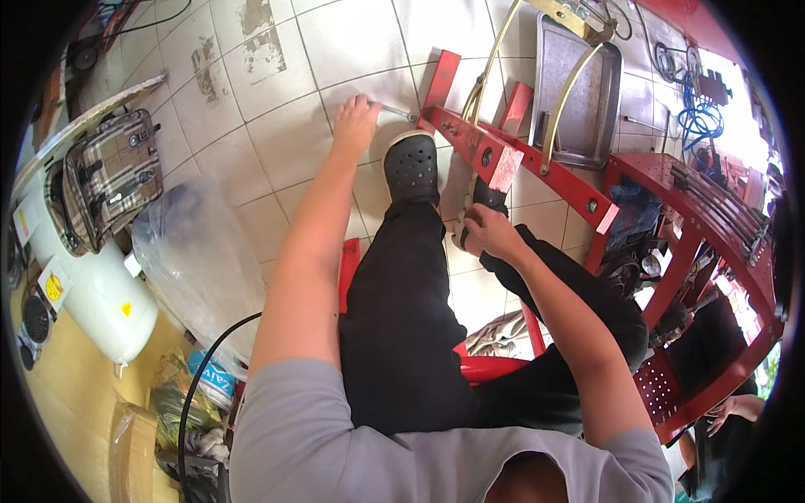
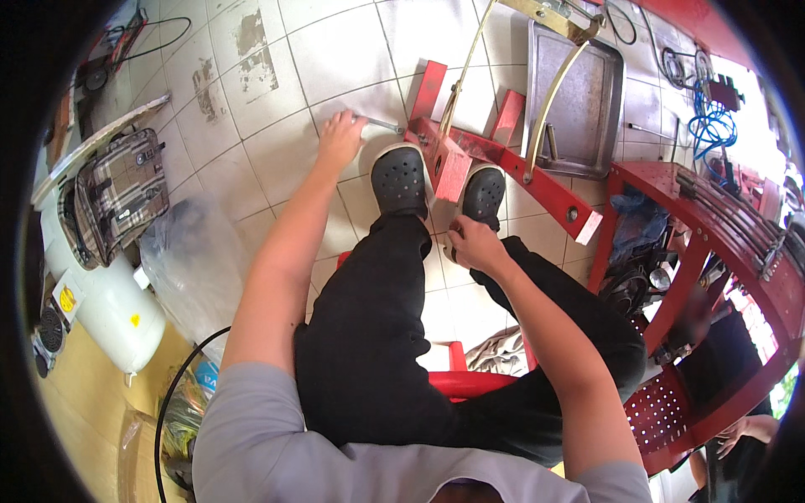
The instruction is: The person sits on a red stool in a workshop and uses a wrench to tighten a bolt on a red metal frame. They manipulate the frame and a metal rod, adjusting the components and securing them together.
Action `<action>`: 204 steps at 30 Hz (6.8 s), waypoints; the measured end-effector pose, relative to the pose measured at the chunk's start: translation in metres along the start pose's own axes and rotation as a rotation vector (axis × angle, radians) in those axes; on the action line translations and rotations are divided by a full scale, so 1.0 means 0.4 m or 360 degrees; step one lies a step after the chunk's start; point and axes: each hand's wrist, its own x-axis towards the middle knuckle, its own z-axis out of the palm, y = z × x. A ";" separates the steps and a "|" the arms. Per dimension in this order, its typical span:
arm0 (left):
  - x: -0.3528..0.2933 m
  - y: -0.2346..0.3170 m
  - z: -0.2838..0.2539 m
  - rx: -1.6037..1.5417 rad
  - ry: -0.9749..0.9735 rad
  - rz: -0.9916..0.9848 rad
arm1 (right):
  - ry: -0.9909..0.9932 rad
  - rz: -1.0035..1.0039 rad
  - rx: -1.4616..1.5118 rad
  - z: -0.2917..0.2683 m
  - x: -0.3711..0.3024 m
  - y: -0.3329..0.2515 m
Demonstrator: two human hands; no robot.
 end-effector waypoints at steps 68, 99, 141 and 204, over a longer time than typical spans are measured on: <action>-0.047 0.363 -0.738 -0.0810 -0.0336 -0.0151 | 0.0180 0.0236 0.0184 -0.284 0.018 -0.323; -0.040 0.385 -0.755 -0.0628 -0.0346 -0.0140 | -0.0374 0.0384 0.0386 -0.380 0.089 -0.362; -0.031 0.366 -0.752 -0.0691 -0.0396 -0.0041 | -0.0093 -0.0066 -0.0601 -0.308 -0.003 -0.417; -0.020 0.399 -0.774 -0.0623 -0.0529 -0.0049 | 0.0540 -0.0350 -0.1023 -0.197 0.045 -0.261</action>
